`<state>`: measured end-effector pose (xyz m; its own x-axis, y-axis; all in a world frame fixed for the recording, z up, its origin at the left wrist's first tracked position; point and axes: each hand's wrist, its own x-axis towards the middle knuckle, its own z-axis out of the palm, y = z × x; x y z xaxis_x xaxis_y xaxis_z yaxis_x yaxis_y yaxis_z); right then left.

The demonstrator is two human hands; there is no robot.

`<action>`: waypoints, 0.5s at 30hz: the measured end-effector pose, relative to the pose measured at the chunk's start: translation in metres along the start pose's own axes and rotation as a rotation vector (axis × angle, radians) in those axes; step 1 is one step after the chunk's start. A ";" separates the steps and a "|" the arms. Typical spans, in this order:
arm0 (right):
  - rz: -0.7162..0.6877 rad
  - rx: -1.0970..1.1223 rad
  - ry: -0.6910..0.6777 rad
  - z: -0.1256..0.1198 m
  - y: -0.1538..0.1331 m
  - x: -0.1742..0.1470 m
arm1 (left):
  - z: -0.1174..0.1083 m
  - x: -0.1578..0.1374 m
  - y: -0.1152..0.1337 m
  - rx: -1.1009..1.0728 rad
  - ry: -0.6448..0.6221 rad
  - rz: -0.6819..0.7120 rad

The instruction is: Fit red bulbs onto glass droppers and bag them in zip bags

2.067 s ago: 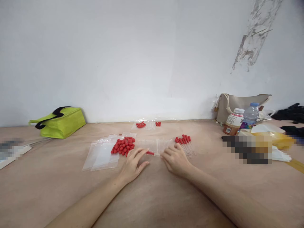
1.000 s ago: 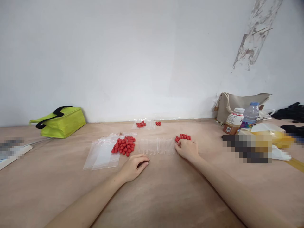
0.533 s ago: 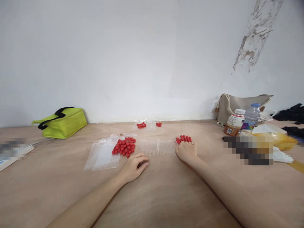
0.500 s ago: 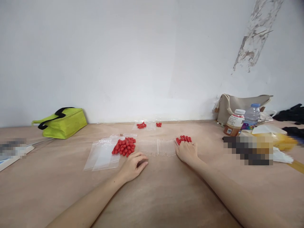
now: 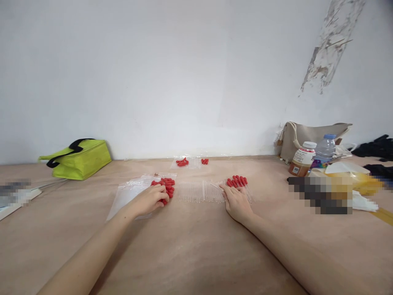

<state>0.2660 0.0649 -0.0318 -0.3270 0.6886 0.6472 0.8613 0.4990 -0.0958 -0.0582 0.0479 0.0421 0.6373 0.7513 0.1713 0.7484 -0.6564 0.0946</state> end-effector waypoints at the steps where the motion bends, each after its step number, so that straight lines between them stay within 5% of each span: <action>1: 0.001 0.001 0.001 0.000 0.000 0.000 | 0.001 0.001 0.000 -0.016 0.003 -0.001; 5: 0.017 0.057 0.006 -0.001 0.002 0.000 | -0.004 0.002 0.007 -0.241 -0.013 -0.039; 8: 0.023 0.126 0.008 0.000 0.001 0.000 | -0.003 0.005 0.019 -0.605 0.001 -0.090; 12: 0.009 0.178 -0.002 0.000 -0.002 0.000 | 0.024 0.014 0.040 -1.062 0.127 -0.128; 15: -0.021 0.170 -0.013 -0.001 -0.003 -0.001 | 0.050 0.020 0.054 -1.119 0.244 -0.218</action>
<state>0.2642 0.0624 -0.0314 -0.3497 0.6833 0.6410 0.7764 0.5942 -0.2098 0.0035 0.0309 0.0019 0.3716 0.9026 0.2172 0.1803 -0.2996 0.9369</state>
